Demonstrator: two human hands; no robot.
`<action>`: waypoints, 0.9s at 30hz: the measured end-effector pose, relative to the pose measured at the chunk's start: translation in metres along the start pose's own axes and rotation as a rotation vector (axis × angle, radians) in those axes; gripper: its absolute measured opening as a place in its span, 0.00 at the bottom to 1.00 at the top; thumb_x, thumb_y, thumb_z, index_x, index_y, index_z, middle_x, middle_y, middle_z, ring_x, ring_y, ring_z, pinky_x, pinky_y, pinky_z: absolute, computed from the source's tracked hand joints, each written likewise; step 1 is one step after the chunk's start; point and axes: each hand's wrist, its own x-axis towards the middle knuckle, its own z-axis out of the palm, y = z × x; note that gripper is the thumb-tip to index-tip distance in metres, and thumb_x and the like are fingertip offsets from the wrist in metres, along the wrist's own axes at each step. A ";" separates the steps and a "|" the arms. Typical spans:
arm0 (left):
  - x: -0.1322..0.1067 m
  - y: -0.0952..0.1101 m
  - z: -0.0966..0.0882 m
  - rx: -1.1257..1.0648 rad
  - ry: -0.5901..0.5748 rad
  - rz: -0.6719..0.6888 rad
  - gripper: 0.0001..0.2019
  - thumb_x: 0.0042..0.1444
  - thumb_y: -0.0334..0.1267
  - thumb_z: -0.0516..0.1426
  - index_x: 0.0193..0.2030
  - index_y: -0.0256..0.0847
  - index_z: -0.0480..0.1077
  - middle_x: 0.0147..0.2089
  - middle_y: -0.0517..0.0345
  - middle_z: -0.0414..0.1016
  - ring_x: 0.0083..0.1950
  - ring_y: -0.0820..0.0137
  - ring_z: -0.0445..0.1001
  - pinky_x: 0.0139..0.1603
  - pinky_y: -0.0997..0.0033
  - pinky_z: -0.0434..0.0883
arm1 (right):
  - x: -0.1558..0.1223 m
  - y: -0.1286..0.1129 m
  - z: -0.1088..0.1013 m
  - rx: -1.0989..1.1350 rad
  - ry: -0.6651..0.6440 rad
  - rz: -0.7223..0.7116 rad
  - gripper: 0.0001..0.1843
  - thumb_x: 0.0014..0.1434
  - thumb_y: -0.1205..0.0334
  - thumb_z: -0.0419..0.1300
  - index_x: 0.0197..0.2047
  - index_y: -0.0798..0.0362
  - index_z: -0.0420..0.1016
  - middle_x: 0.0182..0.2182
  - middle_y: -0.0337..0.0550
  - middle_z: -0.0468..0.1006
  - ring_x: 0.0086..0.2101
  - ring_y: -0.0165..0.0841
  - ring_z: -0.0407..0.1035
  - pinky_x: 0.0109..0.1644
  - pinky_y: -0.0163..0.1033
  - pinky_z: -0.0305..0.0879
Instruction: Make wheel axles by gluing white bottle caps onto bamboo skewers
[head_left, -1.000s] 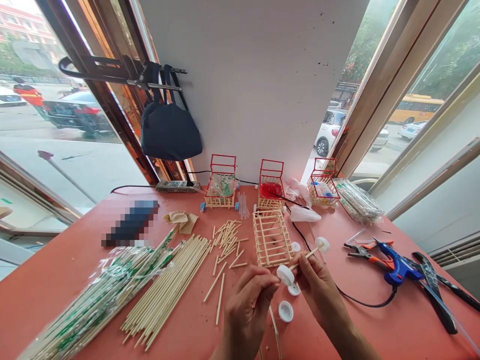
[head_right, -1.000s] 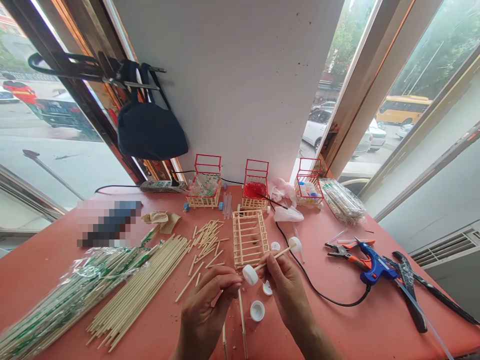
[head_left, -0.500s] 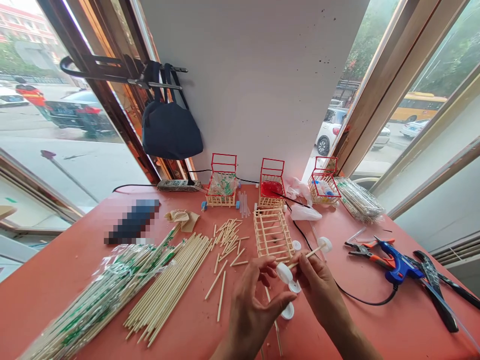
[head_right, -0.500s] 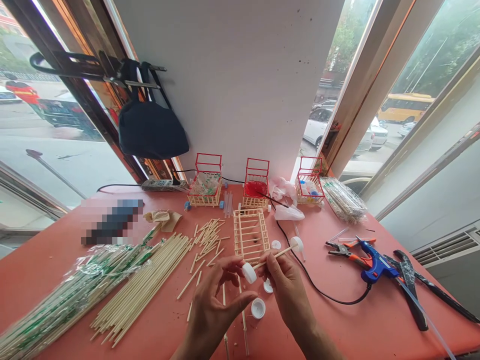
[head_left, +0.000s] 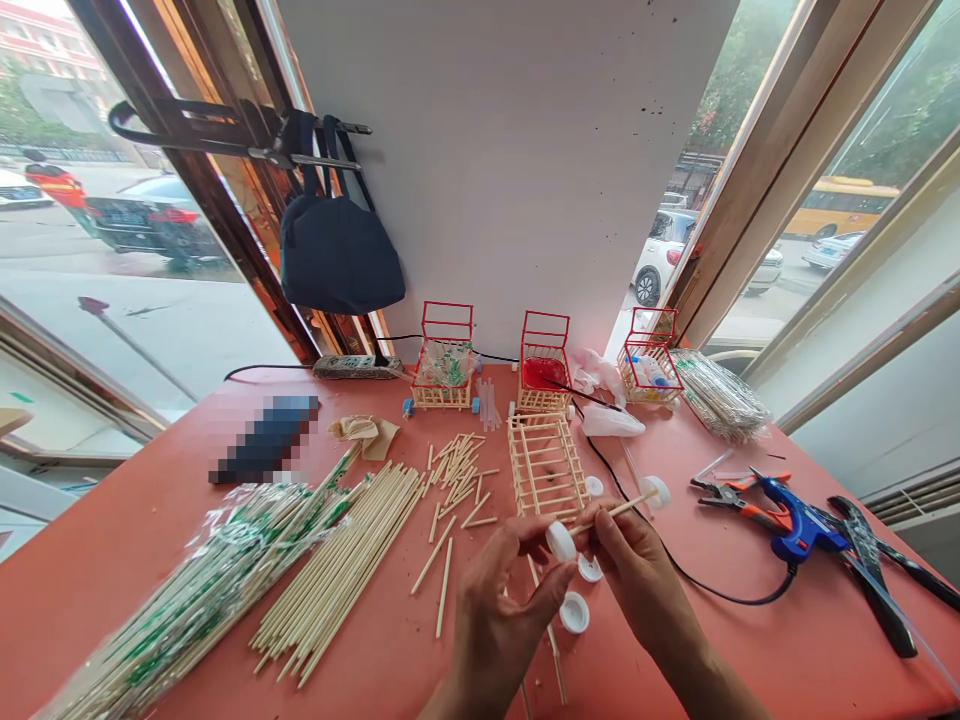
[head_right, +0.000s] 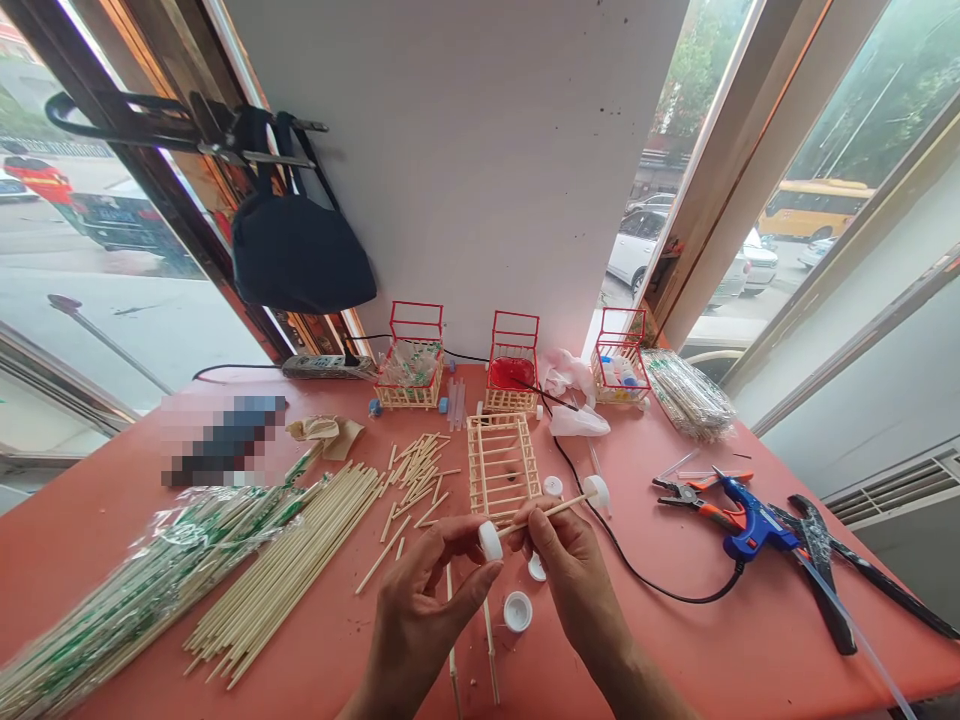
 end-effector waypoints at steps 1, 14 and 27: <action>-0.001 -0.001 0.000 -0.020 -0.005 -0.019 0.11 0.59 0.31 0.64 0.48 0.44 0.77 0.42 0.57 0.84 0.39 0.68 0.82 0.43 0.69 0.80 | 0.000 0.000 0.000 -0.001 -0.007 0.000 0.19 0.64 0.42 0.65 0.36 0.50 0.79 0.28 0.38 0.74 0.30 0.32 0.65 0.35 0.37 0.60; 0.000 -0.001 0.001 -0.131 0.012 -0.050 0.13 0.59 0.31 0.64 0.51 0.42 0.79 0.47 0.51 0.85 0.46 0.63 0.84 0.49 0.65 0.83 | -0.002 -0.001 0.000 -0.058 -0.015 -0.037 0.18 0.66 0.42 0.63 0.38 0.49 0.80 0.31 0.42 0.77 0.34 0.36 0.67 0.39 0.39 0.62; 0.001 -0.004 0.003 -0.344 0.032 -0.182 0.15 0.58 0.34 0.66 0.52 0.42 0.75 0.45 0.53 0.85 0.44 0.65 0.86 0.48 0.68 0.83 | -0.002 -0.005 0.002 -0.091 -0.042 -0.058 0.17 0.68 0.44 0.61 0.37 0.48 0.80 0.32 0.41 0.78 0.35 0.36 0.67 0.39 0.39 0.61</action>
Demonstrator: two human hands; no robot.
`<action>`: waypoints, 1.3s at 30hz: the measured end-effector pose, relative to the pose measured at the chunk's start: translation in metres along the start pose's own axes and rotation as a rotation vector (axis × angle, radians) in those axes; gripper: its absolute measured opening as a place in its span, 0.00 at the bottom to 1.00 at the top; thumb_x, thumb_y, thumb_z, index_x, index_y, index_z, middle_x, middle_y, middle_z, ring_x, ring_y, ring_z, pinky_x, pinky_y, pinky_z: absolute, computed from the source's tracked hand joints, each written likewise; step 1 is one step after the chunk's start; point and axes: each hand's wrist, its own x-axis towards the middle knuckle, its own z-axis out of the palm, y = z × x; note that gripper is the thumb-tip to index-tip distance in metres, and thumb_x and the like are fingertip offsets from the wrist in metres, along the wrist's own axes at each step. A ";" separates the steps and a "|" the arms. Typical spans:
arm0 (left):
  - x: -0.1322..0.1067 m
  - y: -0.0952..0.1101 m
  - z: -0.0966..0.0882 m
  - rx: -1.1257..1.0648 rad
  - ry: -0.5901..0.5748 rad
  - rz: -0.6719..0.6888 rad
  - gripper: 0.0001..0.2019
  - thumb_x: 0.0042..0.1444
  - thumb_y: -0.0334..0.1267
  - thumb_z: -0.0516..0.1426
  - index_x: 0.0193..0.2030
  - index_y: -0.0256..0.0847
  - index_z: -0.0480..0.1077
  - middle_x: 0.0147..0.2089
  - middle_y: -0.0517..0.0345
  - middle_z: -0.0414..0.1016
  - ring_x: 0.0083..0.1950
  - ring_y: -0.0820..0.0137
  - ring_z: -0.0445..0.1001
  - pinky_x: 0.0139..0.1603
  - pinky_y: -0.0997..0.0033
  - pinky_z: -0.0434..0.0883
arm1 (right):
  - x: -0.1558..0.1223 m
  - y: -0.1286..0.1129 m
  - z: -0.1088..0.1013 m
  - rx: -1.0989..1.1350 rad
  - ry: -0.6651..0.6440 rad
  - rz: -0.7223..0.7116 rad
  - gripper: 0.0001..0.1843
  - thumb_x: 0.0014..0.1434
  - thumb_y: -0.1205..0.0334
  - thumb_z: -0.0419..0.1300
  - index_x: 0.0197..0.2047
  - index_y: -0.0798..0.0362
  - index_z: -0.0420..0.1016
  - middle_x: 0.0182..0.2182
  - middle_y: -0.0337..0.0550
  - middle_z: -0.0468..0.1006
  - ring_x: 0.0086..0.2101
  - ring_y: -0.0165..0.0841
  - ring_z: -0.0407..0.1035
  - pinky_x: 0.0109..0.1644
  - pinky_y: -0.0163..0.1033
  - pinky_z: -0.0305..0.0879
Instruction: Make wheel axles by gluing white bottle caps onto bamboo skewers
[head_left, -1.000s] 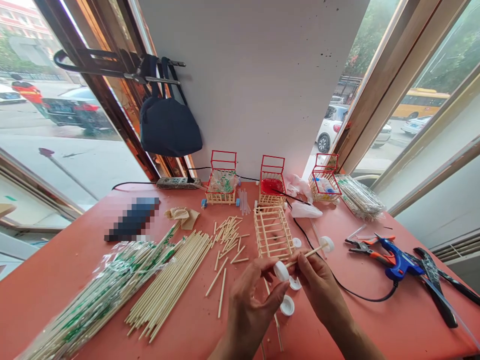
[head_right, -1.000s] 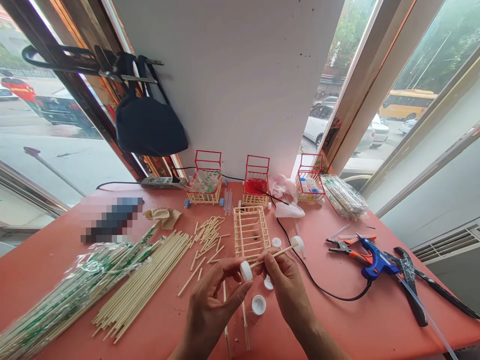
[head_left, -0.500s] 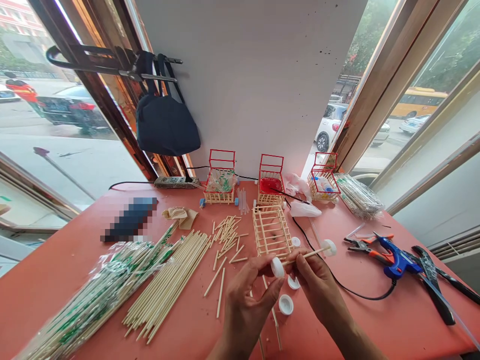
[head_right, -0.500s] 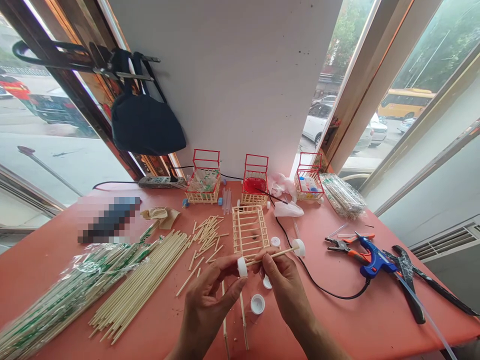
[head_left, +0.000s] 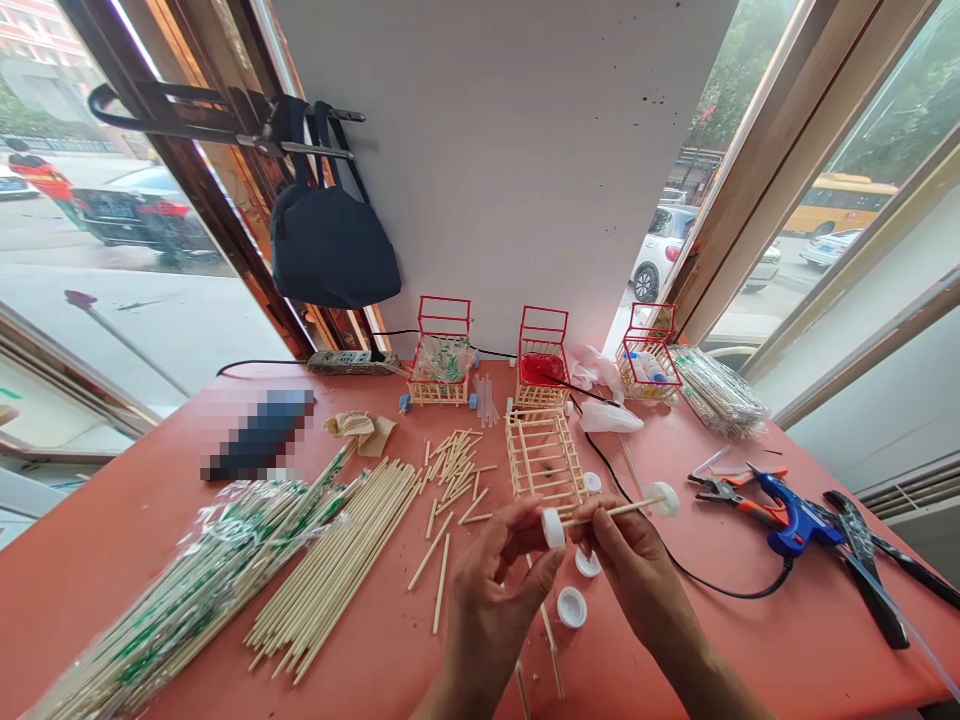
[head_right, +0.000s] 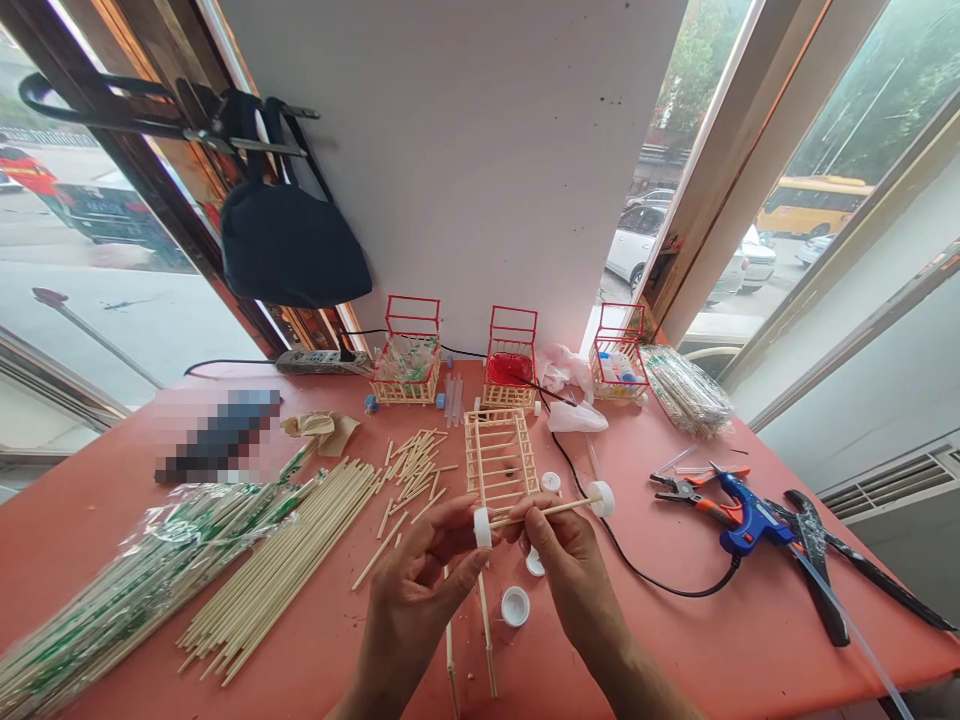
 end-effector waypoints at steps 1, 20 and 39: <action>0.000 0.000 0.000 -0.040 0.013 -0.018 0.16 0.58 0.36 0.67 0.52 0.43 0.74 0.46 0.52 0.85 0.45 0.64 0.86 0.48 0.68 0.83 | 0.000 0.000 0.000 0.002 0.000 -0.002 0.17 0.68 0.44 0.61 0.37 0.48 0.80 0.33 0.42 0.79 0.35 0.36 0.67 0.39 0.39 0.61; 0.002 0.002 -0.004 0.142 -0.021 0.108 0.19 0.58 0.49 0.68 0.54 0.43 0.80 0.47 0.49 0.84 0.45 0.62 0.84 0.45 0.68 0.82 | -0.002 -0.001 0.000 -0.080 0.001 -0.082 0.15 0.70 0.47 0.59 0.42 0.46 0.82 0.36 0.42 0.80 0.33 0.35 0.67 0.39 0.40 0.60; 0.000 0.001 -0.002 0.079 0.010 0.042 0.23 0.55 0.46 0.70 0.58 0.50 0.77 0.50 0.53 0.83 0.46 0.65 0.83 0.47 0.69 0.82 | 0.000 0.002 0.000 0.061 0.007 -0.015 0.16 0.68 0.45 0.62 0.39 0.48 0.81 0.32 0.40 0.78 0.34 0.33 0.66 0.38 0.38 0.60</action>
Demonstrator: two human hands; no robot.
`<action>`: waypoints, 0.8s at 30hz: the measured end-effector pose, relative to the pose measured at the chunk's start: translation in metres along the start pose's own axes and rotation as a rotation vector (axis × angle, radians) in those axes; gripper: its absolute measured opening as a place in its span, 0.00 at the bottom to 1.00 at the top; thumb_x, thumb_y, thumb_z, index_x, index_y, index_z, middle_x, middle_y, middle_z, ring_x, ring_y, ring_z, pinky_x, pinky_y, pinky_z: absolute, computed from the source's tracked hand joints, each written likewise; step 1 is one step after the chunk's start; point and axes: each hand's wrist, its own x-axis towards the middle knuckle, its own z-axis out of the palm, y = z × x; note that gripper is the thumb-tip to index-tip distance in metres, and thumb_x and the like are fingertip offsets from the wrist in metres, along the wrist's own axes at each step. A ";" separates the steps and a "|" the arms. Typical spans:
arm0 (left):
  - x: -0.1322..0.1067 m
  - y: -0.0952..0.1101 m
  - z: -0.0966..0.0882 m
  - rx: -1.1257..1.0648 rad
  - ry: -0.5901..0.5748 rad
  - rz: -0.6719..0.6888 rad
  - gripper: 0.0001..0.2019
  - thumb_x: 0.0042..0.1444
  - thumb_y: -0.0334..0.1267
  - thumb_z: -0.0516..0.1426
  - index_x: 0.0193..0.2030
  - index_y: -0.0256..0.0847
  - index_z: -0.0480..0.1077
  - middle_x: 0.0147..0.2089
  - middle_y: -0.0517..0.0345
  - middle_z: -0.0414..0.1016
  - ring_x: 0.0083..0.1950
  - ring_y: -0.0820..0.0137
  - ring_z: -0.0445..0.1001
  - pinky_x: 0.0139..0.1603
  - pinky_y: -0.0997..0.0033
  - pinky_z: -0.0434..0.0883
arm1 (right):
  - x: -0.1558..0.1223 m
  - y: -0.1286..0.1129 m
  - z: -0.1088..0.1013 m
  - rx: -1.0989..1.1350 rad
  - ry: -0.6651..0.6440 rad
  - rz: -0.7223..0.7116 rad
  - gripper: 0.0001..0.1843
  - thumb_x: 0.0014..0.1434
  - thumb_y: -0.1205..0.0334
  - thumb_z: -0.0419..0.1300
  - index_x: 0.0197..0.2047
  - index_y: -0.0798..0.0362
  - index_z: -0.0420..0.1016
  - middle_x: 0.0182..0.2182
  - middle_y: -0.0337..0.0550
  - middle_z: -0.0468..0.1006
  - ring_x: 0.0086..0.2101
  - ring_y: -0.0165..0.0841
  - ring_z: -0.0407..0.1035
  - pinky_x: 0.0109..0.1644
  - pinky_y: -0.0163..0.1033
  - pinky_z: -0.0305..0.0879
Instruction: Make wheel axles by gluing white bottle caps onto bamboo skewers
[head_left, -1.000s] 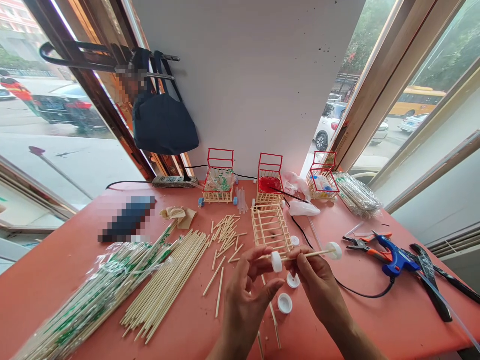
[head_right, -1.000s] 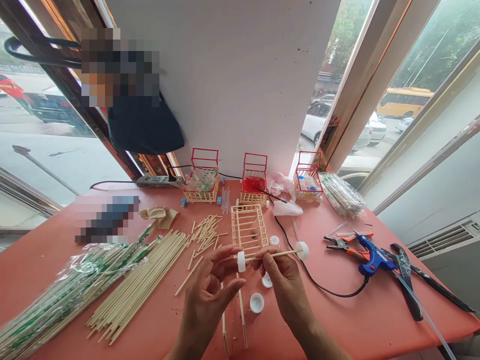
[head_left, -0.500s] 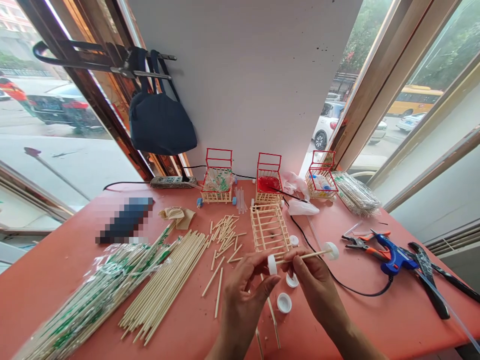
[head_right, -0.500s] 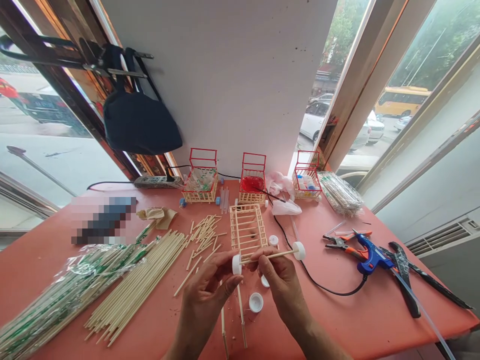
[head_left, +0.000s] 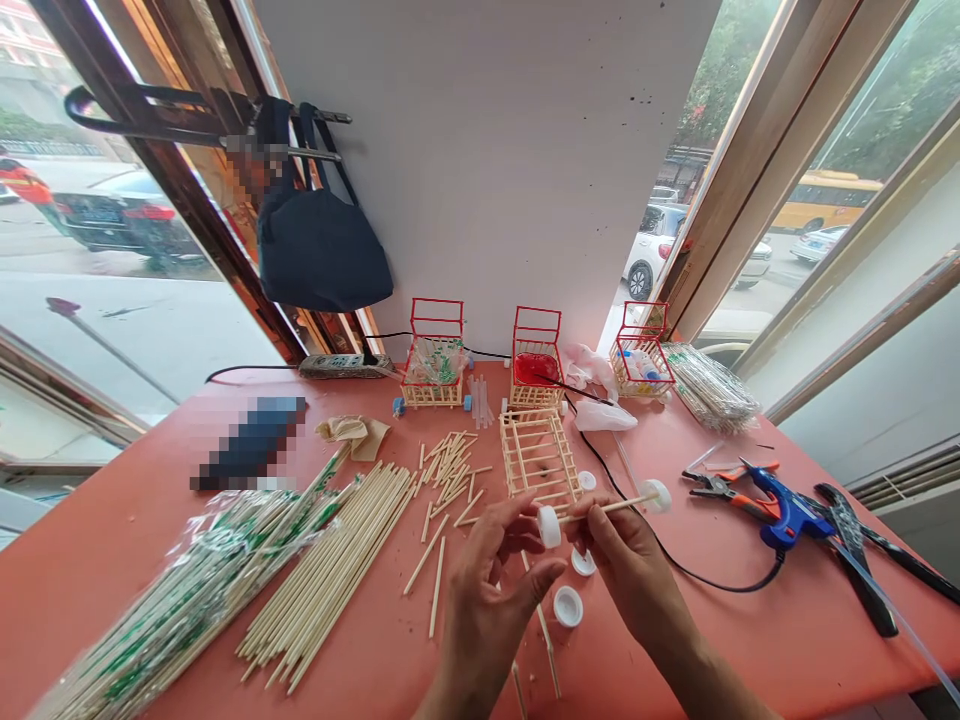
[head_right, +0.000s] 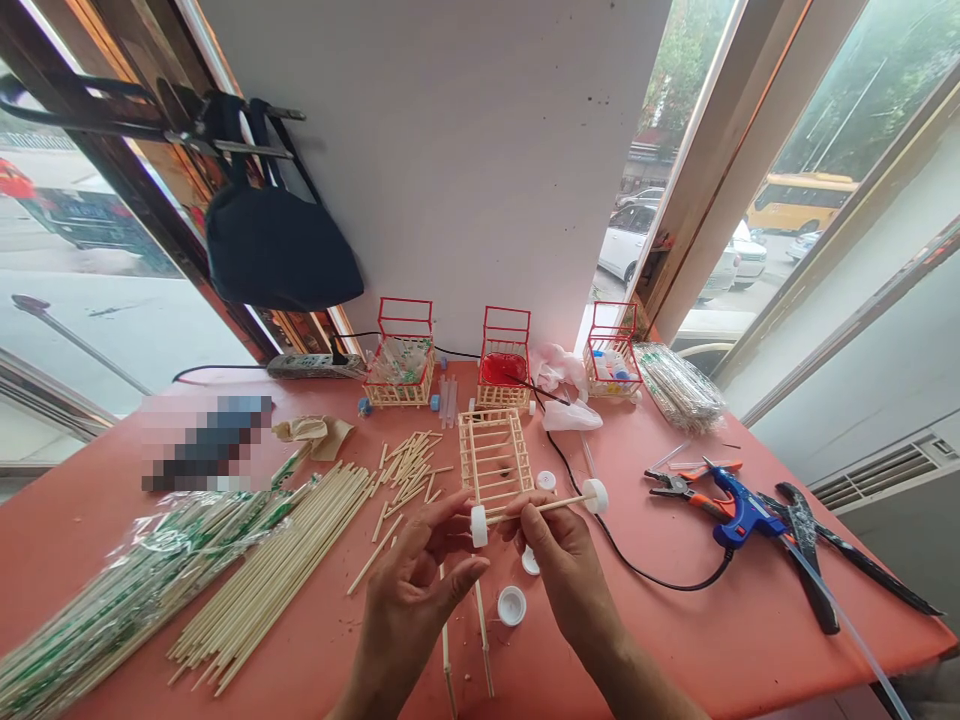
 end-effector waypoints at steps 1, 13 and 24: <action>0.000 -0.001 0.000 0.011 -0.001 0.015 0.23 0.56 0.45 0.70 0.58 0.51 0.77 0.50 0.53 0.82 0.46 0.65 0.83 0.47 0.69 0.82 | 0.000 -0.001 0.001 0.020 0.009 0.014 0.17 0.67 0.44 0.63 0.38 0.48 0.81 0.31 0.39 0.77 0.33 0.33 0.66 0.38 0.38 0.59; -0.001 -0.002 -0.001 0.075 -0.022 0.072 0.25 0.56 0.44 0.70 0.60 0.51 0.76 0.49 0.53 0.80 0.45 0.66 0.81 0.46 0.69 0.81 | 0.002 0.002 0.001 0.064 0.012 0.055 0.18 0.64 0.42 0.66 0.37 0.49 0.81 0.30 0.39 0.75 0.32 0.31 0.65 0.37 0.37 0.60; 0.001 -0.007 0.000 0.051 -0.014 0.068 0.24 0.58 0.43 0.69 0.61 0.50 0.74 0.50 0.53 0.78 0.47 0.65 0.80 0.47 0.67 0.80 | 0.012 0.004 -0.002 0.325 0.068 0.169 0.19 0.55 0.44 0.74 0.35 0.52 0.84 0.28 0.38 0.75 0.30 0.28 0.66 0.35 0.33 0.63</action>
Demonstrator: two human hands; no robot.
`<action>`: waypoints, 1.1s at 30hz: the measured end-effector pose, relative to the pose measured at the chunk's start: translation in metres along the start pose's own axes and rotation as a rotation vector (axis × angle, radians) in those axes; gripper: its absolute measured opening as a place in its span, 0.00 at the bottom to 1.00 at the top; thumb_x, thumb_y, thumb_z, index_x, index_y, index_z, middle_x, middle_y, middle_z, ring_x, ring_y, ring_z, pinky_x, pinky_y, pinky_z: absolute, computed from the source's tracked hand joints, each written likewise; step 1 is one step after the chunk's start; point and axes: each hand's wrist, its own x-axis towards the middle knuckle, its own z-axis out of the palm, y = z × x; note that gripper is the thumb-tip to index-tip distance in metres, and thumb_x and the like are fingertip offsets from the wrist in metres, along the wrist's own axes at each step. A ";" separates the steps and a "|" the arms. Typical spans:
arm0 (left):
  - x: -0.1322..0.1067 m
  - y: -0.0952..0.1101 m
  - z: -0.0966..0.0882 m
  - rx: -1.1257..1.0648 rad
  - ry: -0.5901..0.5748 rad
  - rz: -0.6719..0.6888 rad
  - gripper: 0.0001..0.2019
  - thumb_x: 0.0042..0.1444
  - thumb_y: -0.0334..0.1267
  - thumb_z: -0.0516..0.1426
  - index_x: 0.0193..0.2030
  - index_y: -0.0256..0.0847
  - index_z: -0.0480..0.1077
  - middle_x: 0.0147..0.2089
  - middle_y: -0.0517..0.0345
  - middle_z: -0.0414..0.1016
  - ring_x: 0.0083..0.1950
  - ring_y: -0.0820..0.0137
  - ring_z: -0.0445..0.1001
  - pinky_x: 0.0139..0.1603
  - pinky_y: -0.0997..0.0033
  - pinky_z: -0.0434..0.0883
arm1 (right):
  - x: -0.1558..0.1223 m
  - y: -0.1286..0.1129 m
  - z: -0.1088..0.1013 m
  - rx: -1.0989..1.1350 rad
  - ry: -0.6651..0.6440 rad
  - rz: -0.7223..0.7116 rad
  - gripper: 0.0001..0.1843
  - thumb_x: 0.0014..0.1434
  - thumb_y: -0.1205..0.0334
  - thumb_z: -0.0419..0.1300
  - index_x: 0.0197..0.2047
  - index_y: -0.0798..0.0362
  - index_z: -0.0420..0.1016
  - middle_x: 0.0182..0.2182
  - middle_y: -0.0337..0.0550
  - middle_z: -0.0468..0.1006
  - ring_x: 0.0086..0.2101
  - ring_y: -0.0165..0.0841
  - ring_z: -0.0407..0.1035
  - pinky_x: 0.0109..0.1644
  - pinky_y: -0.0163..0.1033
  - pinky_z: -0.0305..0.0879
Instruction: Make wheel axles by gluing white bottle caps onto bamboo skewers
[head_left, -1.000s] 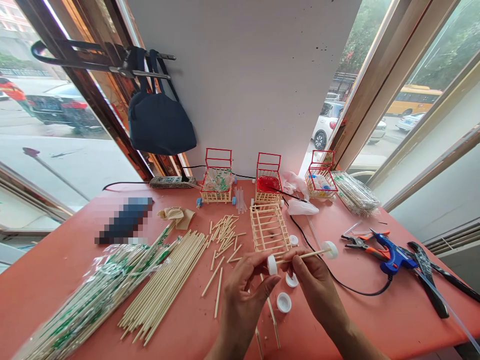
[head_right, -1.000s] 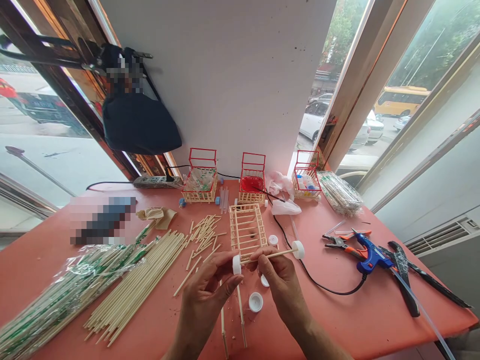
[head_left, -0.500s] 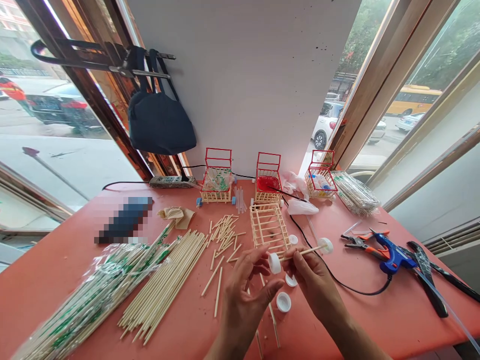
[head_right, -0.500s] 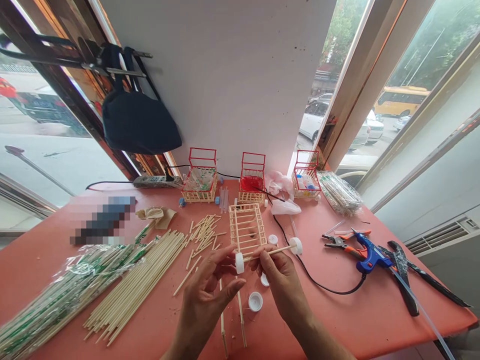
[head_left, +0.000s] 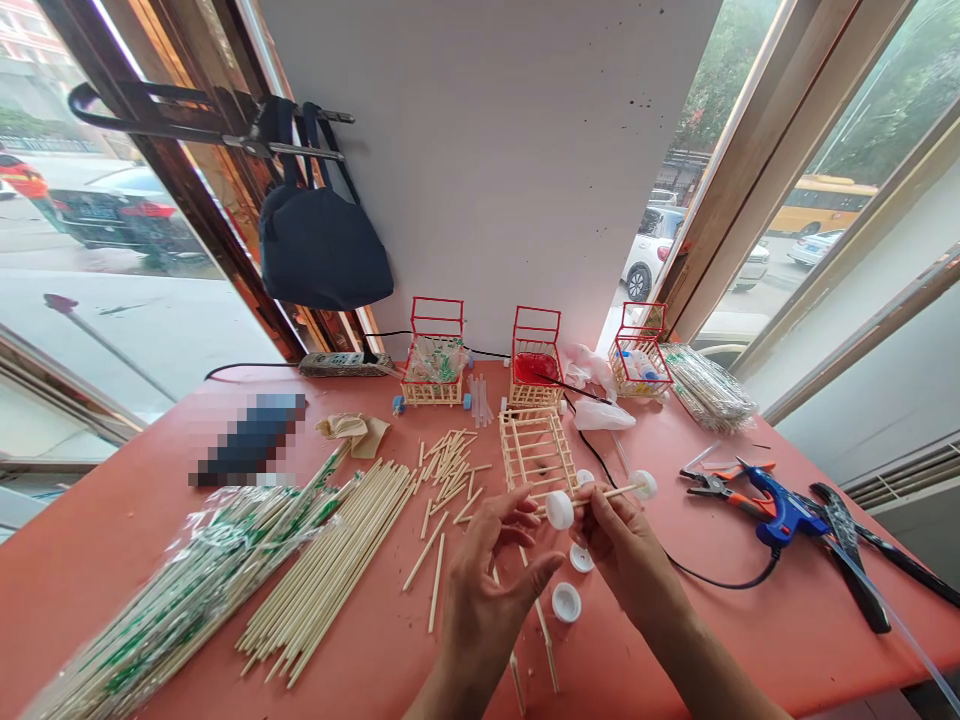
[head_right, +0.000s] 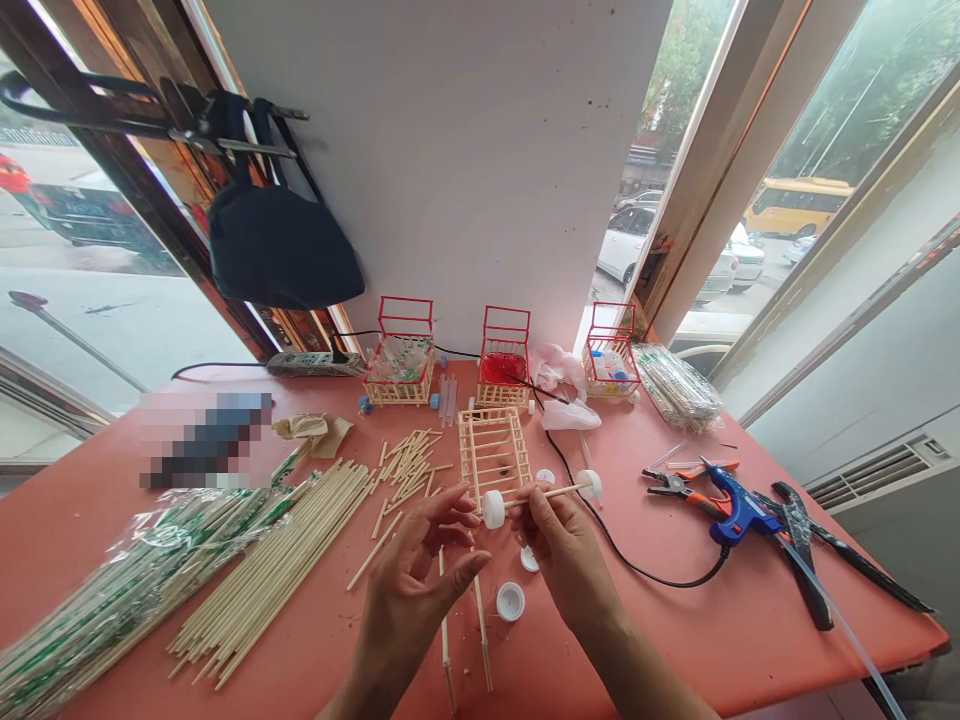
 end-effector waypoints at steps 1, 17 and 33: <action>0.000 0.000 0.000 0.006 0.005 0.000 0.24 0.58 0.43 0.69 0.61 0.49 0.74 0.50 0.53 0.78 0.47 0.64 0.80 0.47 0.67 0.80 | 0.000 0.000 0.000 0.010 0.002 0.012 0.19 0.54 0.44 0.75 0.35 0.52 0.84 0.28 0.38 0.75 0.29 0.28 0.66 0.34 0.33 0.63; 0.003 0.005 -0.001 0.074 -0.010 0.005 0.22 0.58 0.45 0.68 0.59 0.47 0.76 0.48 0.53 0.79 0.45 0.64 0.80 0.45 0.66 0.81 | -0.002 0.001 0.003 0.010 -0.038 0.036 0.19 0.55 0.44 0.74 0.34 0.53 0.83 0.27 0.38 0.75 0.29 0.29 0.64 0.34 0.34 0.59; 0.006 0.011 -0.001 0.126 -0.041 -0.024 0.23 0.57 0.46 0.68 0.58 0.47 0.76 0.47 0.53 0.80 0.41 0.65 0.80 0.44 0.65 0.79 | -0.005 0.002 0.004 -0.090 -0.048 0.020 0.19 0.60 0.43 0.70 0.35 0.51 0.83 0.28 0.39 0.76 0.31 0.31 0.66 0.36 0.37 0.60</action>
